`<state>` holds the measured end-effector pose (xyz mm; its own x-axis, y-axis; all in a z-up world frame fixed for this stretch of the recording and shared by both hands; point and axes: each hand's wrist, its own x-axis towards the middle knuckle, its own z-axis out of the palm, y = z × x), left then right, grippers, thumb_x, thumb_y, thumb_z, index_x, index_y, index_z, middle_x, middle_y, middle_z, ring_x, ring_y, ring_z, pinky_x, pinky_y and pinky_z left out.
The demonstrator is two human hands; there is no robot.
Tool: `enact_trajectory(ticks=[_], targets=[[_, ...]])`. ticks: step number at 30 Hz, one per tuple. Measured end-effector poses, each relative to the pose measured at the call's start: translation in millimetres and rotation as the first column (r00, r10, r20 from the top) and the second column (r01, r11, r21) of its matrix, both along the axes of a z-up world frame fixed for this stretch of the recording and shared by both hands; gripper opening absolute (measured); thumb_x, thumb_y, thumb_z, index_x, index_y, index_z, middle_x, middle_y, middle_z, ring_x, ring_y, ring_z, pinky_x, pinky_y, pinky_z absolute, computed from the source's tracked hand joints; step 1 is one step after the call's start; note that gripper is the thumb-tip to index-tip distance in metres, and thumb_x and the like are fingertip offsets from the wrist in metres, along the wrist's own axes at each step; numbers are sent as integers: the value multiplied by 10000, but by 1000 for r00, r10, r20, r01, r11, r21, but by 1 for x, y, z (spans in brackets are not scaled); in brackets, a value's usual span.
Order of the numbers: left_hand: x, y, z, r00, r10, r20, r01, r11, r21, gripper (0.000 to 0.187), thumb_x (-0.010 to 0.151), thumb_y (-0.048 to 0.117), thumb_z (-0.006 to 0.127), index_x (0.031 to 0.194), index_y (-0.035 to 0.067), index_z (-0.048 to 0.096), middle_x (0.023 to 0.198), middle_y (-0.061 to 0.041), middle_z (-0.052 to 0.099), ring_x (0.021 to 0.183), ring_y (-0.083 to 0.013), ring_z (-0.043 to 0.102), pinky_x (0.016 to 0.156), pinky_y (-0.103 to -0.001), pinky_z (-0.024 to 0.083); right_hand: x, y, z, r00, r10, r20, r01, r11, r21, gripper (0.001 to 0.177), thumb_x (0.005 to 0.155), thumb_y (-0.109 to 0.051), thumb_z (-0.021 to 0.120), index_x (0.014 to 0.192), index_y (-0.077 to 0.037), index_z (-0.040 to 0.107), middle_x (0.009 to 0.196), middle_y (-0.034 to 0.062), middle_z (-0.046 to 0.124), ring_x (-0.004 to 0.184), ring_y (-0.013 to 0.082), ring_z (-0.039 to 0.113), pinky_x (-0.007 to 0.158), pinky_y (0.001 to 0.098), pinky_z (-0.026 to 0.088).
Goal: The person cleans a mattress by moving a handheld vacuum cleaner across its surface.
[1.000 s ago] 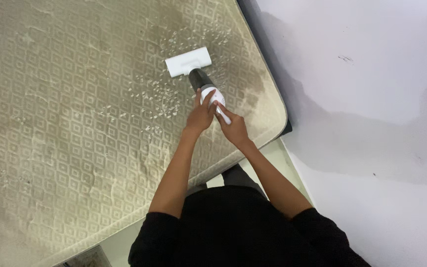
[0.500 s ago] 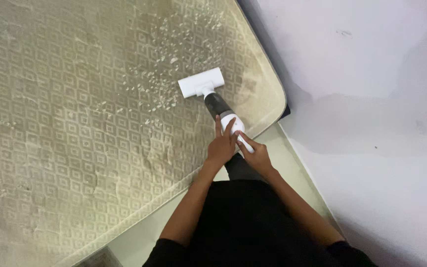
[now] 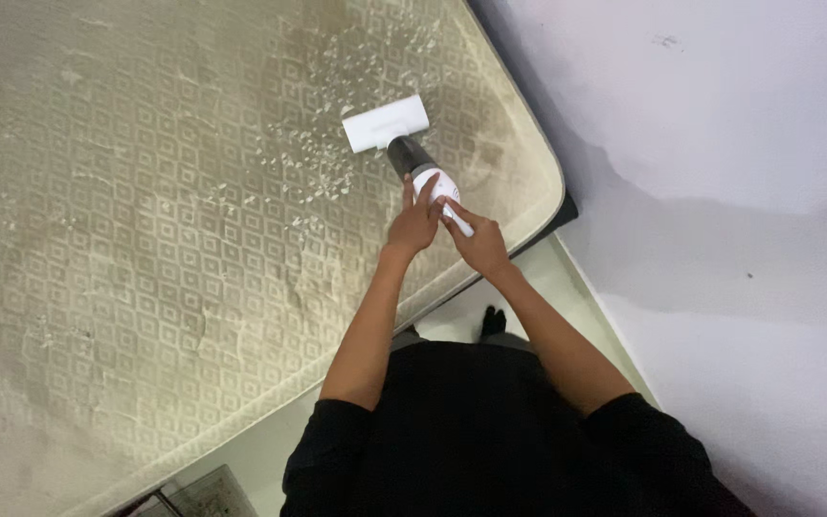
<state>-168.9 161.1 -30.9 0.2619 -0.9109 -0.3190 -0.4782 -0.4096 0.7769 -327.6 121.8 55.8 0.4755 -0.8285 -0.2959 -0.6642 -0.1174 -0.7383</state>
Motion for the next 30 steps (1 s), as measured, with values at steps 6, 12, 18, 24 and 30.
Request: enact_trajectory(ticks=[6,12,18,24,30], targets=[[-45,14,-10,996,84,-6,-84,996,17,590,1040,539,378,1596,389,251,1702,-278,48,1269,-524,546,951,-562,528,-49,-2,-25,979,133,155,-94,968,-232,426,972,-404,702,1352,-212,698,1030,247,744,844,370,748,740,397,572],[-104,33,-21,993,112,27,-108,986,-127,565,1087,532,382,1608,336,282,1659,-342,49,1361,-554,461,956,-572,507,-108,1,-30,978,167,128,-158,984,-78,437,959,-435,689,1338,-218,688,1057,243,742,829,333,779,762,379,576],[-166,55,11,978,207,-19,-207,978,-25,576,1049,523,377,1590,345,292,1698,-300,55,1226,-528,593,1000,-550,509,-163,9,-22,969,225,103,-225,974,-13,448,970,-433,672,1365,-220,683,1015,265,737,873,348,769,784,376,573],[-214,69,39,976,215,-31,-215,976,28,586,1051,499,385,1601,338,260,1667,-329,38,1211,-534,587,951,-539,530,-208,12,-15,945,293,142,-302,952,45,449,976,-411,661,1382,-221,657,978,227,777,815,286,781,757,366,580],[-232,81,43,973,223,55,-223,975,-7,575,1061,464,478,1588,282,339,1629,-358,173,1220,-544,574,952,-535,533,-224,18,6,947,320,25,-321,939,123,446,967,-403,657,1389,-258,660,921,207,785,680,269,754,709,380,580]])
